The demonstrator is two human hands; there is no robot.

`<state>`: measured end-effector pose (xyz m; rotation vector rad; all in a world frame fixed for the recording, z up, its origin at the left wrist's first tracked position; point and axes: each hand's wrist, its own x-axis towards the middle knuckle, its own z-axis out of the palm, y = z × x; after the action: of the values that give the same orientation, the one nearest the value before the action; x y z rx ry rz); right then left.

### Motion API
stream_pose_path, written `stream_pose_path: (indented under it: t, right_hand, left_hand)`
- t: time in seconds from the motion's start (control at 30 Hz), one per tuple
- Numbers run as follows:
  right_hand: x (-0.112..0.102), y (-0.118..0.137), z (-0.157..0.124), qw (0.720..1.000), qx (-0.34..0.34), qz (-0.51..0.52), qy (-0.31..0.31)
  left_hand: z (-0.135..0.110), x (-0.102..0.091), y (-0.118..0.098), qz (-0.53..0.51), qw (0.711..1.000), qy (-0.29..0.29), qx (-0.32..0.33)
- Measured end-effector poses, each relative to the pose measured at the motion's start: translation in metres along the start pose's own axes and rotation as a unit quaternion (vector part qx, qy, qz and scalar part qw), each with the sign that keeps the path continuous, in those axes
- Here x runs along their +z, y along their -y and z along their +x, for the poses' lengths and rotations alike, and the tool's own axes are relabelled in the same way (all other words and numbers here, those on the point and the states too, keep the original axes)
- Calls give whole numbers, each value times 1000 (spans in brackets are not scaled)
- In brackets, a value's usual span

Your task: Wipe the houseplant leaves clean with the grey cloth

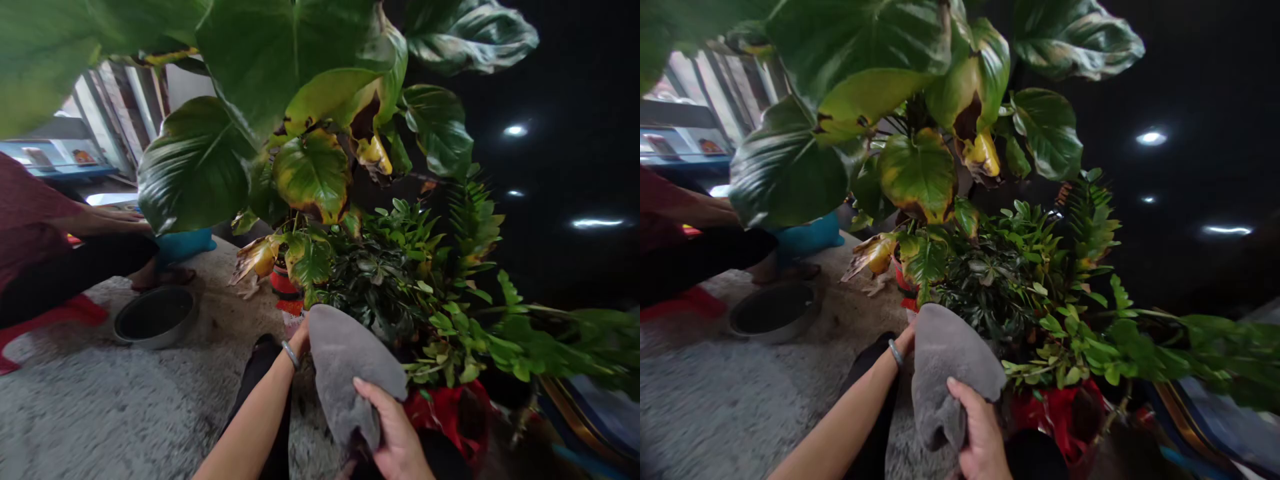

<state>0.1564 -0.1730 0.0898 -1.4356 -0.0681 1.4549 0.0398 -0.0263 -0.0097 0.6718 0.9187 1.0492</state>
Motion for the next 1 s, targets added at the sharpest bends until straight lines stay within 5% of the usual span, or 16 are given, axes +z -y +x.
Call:
stream_pose_path:
  t: [0.23, 0.4, 0.53, 0.63, 0.77, 0.87, 1.0]
  right_hand:
    - [29, 88, 2, 959, -255, 117, 30]
    - [15, 28, 23, 995, -80, 49, 28]
    - [-26, -6, 17, 997, -66, -1, 28]
    - [-36, 29, 14, 989, -137, 47, 6]
    - [-18, 87, 24, 941, -302, 147, -32]
    - [-9, 79, 38, 962, -222, 155, -40]
    - [-34, 13, 45, 995, -35, 95, -8]
  left_hand:
    - [0, 2, -2, 46, 998, 34, -26]
    - [2, 0, 1, 59, 998, 29, -17]
    - [4, -1, 2, 60, 998, 20, -9]
    - [3, 1, 2, 59, 998, 24, -15]
    - [0, 3, 0, 45, 998, 30, -26]
    - [-2, 4, 0, 34, 999, 29, -23]
    - [0, 3, -1, -40, 999, -11, -7]
